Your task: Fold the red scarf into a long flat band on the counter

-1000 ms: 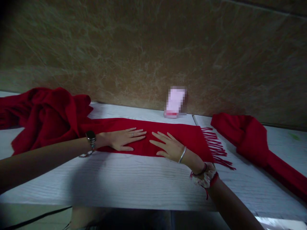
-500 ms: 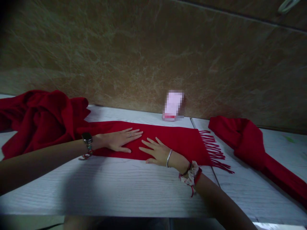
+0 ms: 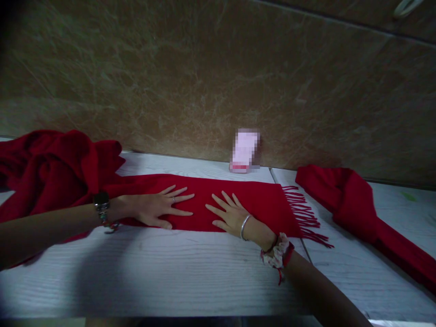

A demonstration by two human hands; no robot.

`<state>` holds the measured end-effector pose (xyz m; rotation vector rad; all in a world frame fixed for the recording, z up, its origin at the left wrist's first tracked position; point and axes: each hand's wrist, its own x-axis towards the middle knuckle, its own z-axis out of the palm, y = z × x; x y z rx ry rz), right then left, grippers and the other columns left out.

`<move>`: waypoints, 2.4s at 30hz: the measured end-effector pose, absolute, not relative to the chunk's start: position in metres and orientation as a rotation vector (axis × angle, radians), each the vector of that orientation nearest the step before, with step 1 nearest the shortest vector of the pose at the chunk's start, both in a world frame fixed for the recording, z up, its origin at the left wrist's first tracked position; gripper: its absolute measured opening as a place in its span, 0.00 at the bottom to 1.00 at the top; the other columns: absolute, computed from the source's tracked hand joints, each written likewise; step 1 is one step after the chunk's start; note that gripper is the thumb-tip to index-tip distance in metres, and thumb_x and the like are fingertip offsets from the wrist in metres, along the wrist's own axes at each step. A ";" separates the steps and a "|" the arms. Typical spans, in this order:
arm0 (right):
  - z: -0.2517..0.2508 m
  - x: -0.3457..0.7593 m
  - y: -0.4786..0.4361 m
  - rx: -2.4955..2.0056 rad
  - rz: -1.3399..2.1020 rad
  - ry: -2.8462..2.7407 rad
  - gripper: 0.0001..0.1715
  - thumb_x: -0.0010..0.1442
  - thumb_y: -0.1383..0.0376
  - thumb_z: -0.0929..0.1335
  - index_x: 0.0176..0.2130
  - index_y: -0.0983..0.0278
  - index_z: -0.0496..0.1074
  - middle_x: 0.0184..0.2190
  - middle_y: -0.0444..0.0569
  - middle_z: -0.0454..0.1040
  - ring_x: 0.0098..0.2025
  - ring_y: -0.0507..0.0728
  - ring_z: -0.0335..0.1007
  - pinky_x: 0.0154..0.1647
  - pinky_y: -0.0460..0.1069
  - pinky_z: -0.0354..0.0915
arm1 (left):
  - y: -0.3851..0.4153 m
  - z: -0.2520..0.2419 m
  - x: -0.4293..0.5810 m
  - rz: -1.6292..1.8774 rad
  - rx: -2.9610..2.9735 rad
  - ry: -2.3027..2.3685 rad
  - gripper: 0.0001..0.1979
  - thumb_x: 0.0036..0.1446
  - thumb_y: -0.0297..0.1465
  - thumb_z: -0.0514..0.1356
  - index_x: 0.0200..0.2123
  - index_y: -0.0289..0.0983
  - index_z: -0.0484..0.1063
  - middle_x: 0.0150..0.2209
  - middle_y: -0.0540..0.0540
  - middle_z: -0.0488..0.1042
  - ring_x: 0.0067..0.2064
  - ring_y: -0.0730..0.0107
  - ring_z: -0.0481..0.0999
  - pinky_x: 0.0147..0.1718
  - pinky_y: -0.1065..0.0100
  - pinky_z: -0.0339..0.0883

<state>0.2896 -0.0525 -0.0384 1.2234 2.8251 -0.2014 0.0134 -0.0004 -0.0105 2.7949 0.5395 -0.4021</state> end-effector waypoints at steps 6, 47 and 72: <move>-0.026 0.291 -0.052 1.167 -0.286 2.698 0.29 0.61 0.51 0.58 0.60 0.49 0.51 0.65 0.50 0.40 0.64 0.70 0.30 0.56 0.72 0.39 | -0.010 -0.003 0.001 -0.449 2.734 0.529 0.21 0.58 0.42 0.53 0.56 0.59 0.56 0.65 0.53 0.36 0.63 0.43 0.32 0.54 0.37 0.31; -0.035 0.281 -0.037 1.638 -0.086 2.589 0.40 0.58 0.46 0.56 0.63 0.63 0.47 0.64 0.56 0.43 0.64 0.68 0.34 0.58 0.70 0.40 | 0.023 -0.032 0.003 -0.177 2.850 0.987 0.27 0.63 0.44 0.42 0.63 0.43 0.44 0.65 0.42 0.40 0.64 0.50 0.38 0.57 0.45 0.37; -0.025 0.219 -0.060 1.305 -0.210 2.847 0.42 0.54 0.48 0.63 0.60 0.67 0.53 0.63 0.59 0.46 0.64 0.68 0.36 0.59 0.67 0.41 | 0.056 -0.012 0.006 -0.208 2.861 0.999 0.22 0.62 0.39 0.47 0.57 0.38 0.57 0.58 0.40 0.60 0.59 0.59 0.56 0.56 0.55 0.45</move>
